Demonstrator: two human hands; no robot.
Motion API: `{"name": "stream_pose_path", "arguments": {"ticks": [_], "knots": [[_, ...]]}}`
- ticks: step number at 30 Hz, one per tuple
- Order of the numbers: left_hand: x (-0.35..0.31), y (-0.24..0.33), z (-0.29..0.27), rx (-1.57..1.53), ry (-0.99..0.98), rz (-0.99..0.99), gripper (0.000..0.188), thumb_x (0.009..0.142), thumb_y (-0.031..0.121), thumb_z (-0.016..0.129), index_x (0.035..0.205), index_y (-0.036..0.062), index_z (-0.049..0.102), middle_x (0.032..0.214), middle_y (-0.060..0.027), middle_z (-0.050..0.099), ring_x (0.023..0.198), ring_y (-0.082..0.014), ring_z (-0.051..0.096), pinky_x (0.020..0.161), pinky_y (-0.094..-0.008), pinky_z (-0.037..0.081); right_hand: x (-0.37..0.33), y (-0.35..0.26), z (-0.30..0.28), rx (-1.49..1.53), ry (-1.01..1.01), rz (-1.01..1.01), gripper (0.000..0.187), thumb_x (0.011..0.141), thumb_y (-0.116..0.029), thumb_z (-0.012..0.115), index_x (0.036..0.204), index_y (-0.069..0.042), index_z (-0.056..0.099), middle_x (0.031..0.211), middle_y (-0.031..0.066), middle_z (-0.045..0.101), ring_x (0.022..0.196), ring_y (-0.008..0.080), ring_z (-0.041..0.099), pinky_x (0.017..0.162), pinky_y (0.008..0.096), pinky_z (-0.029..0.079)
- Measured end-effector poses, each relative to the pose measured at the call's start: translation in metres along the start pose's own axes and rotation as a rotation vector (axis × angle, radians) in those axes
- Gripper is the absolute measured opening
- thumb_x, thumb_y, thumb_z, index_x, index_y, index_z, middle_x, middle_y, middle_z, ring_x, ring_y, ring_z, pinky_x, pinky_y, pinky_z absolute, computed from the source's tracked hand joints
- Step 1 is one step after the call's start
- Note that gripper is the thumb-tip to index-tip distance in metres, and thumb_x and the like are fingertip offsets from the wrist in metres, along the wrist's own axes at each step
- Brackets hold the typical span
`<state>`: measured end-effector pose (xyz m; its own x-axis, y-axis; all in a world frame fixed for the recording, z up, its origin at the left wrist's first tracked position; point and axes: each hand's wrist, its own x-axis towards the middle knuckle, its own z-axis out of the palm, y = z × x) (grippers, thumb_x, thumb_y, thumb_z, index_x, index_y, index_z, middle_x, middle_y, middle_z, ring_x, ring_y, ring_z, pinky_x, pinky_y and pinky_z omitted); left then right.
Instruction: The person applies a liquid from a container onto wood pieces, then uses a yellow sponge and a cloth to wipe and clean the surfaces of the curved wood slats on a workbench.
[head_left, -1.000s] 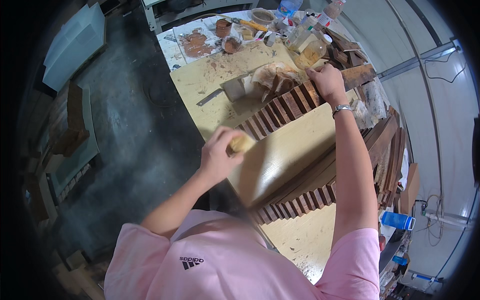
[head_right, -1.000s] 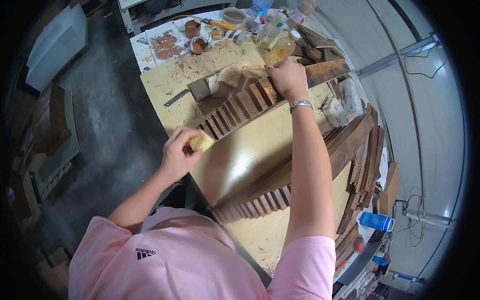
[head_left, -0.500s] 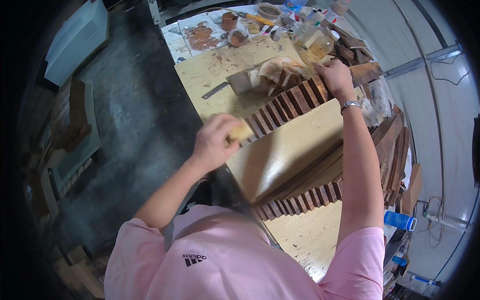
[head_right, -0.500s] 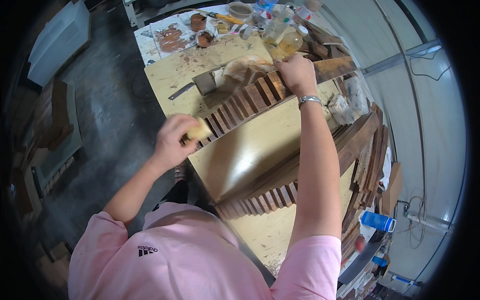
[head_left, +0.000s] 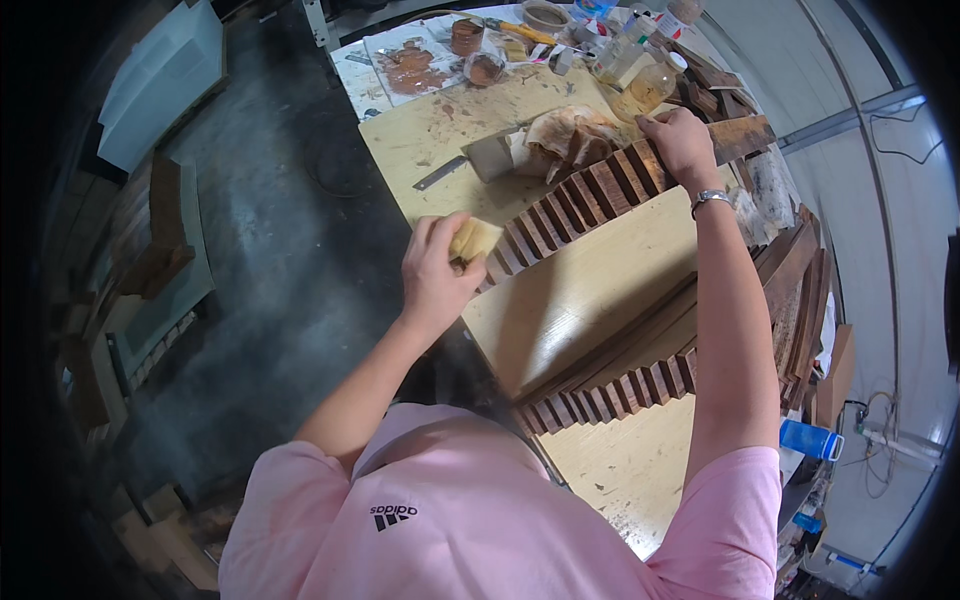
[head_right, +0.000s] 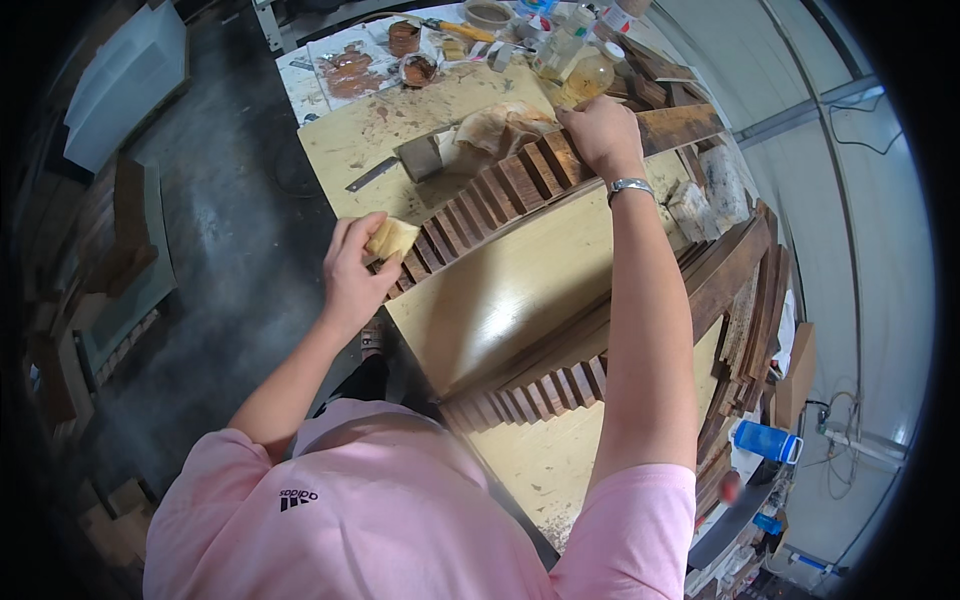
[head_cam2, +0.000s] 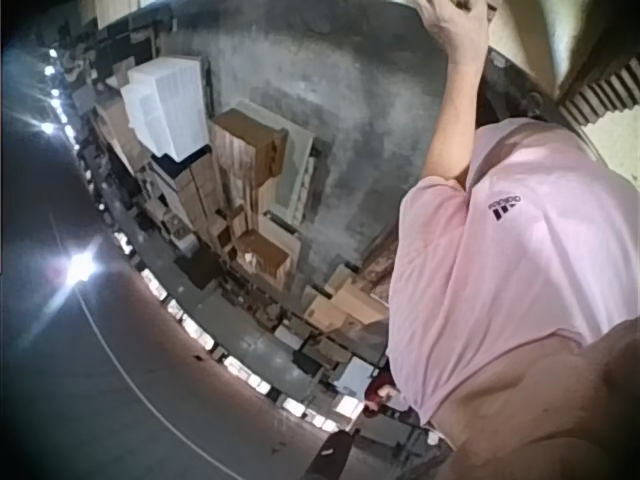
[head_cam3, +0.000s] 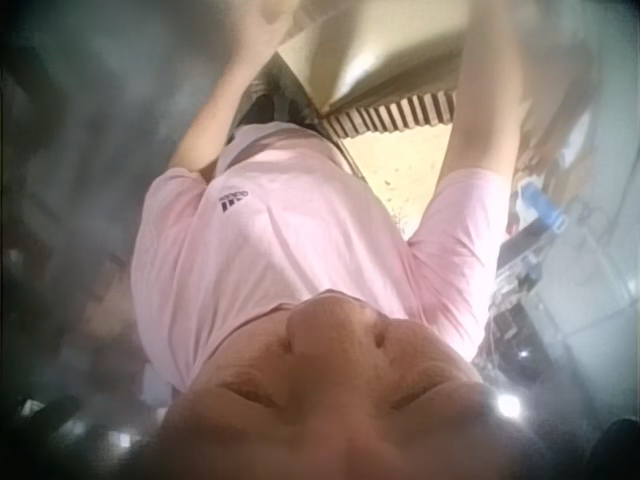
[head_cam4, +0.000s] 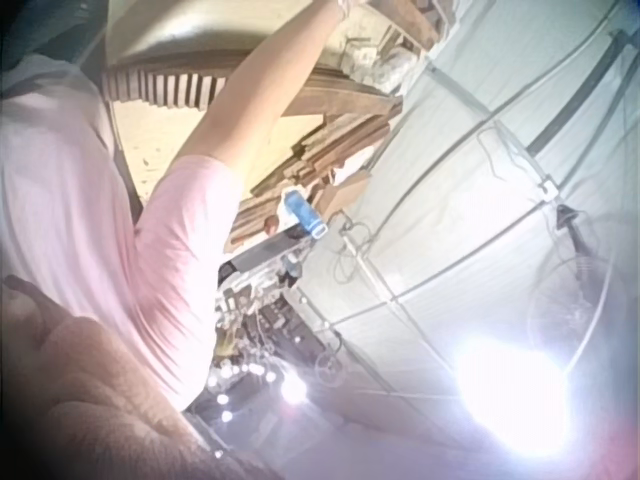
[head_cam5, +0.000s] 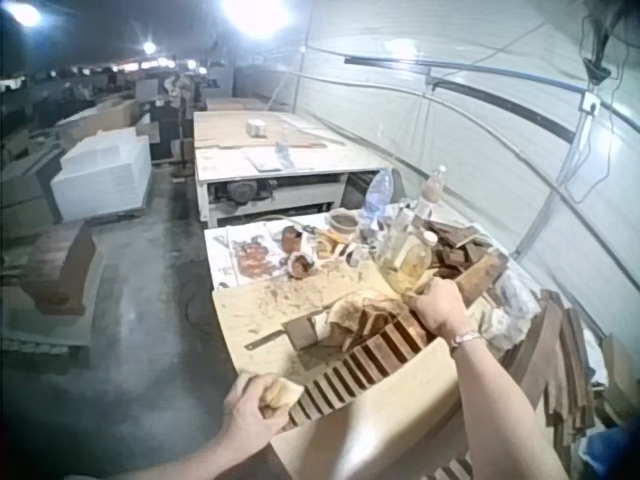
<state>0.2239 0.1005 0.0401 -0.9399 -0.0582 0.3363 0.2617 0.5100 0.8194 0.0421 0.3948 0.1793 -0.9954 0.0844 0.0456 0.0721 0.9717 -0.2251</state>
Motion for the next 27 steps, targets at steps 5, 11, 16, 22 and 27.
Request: {"name": "stream_pose_path", "arguments": {"ticks": [5, 11, 16, 22, 27], "knots": [[-0.043, 0.021, -0.004, -0.022, -0.253, 0.163, 0.049, 0.068, 0.007, 0.080, 0.116, 0.0115, 0.069, 0.104, -0.0122, 0.059, 0.097, -0.0325, 0.064, 0.083, -0.0403, 0.055, -0.002, 0.002, 0.003, 0.007, 0.018, -0.038, 0.049, 0.084, -0.047, 0.065, 0.087, 0.002, 0.075, 0.091, 0.0282, 0.070, 0.094, 0.0439, 0.068, 0.090, 0.0459, 0.053], [0.005, 0.018, 0.002, 0.011, -0.015, 0.019, 0.050, 0.071, 0.001, 0.075, 0.120, 0.0043, 0.067, 0.103, -0.0144, 0.059, 0.095, -0.0308, 0.063, 0.083, -0.0385, 0.053, 0.001, -0.001, 0.000, -0.009, -0.016, -0.005, 0.049, 0.084, -0.046, 0.066, 0.088, 0.001, 0.076, 0.092, 0.0280, 0.071, 0.095, 0.0439, 0.068, 0.090, 0.0460, 0.053], [-0.028, 0.023, 0.003, -0.129, -0.217, 0.153, 0.047, 0.070, 0.002, 0.078, 0.115, 0.0073, 0.071, 0.107, -0.0110, 0.061, 0.098, -0.0266, 0.065, 0.084, -0.0365, 0.055, 0.000, -0.002, 0.002, 0.012, 0.008, -0.002, 0.048, 0.084, -0.046, 0.065, 0.089, 0.001, 0.076, 0.094, 0.0291, 0.070, 0.096, 0.0450, 0.067, 0.091, 0.0463, 0.052], [-0.009, -0.005, -0.006, -0.022, -0.056, -0.089, 0.043, 0.073, -0.001, 0.073, 0.115, 0.0058, 0.066, 0.104, -0.0149, 0.060, 0.093, -0.0322, 0.064, 0.079, -0.0391, 0.055, 0.002, 0.003, 0.004, 0.023, 0.055, -0.048, 0.050, 0.084, -0.047, 0.066, 0.088, 0.003, 0.073, 0.086, 0.0281, 0.069, 0.088, 0.0431, 0.068, 0.085, 0.0444, 0.052], [-0.052, -0.001, -0.017, -0.093, -0.201, 0.017, 0.044, 0.070, -0.001, 0.076, 0.114, 0.0060, 0.067, 0.102, -0.0141, 0.060, 0.094, -0.0303, 0.065, 0.081, -0.0373, 0.055, -0.001, 0.001, 0.001, 0.018, 0.006, -0.020, 0.051, 0.084, -0.048, 0.065, 0.090, 0.002, 0.076, 0.096, 0.0293, 0.070, 0.099, 0.0448, 0.067, 0.092, 0.0457, 0.052]]}}
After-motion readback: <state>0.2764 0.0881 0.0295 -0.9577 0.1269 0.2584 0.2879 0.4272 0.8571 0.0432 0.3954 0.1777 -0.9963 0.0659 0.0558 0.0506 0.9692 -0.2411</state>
